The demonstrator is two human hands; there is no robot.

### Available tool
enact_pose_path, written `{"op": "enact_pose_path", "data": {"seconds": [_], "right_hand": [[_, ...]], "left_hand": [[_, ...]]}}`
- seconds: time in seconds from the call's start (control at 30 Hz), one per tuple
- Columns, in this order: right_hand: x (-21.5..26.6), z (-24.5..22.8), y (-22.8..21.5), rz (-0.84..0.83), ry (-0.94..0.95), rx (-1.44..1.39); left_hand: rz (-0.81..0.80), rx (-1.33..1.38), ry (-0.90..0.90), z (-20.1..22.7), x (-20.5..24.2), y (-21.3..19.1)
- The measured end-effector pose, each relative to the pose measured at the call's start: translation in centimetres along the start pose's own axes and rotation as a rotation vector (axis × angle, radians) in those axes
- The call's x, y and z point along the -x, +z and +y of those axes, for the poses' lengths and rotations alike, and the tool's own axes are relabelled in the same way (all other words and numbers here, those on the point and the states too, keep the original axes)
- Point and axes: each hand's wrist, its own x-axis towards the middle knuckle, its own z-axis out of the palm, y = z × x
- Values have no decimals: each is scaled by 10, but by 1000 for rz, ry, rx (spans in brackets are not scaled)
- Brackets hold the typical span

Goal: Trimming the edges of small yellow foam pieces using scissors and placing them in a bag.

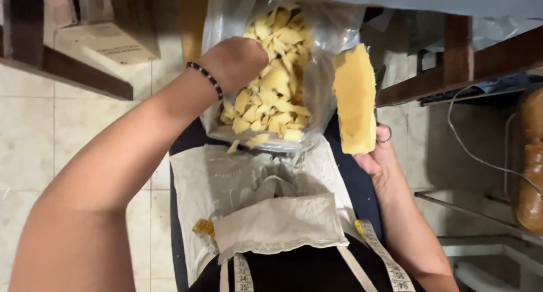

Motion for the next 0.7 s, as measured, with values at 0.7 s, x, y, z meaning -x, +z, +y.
{"op": "enact_pose_path", "data": {"seconds": [0.7], "right_hand": [[-10,1,-46,206,-90,208]], "left_hand": [[450,595,-192,108,126,101]]}}
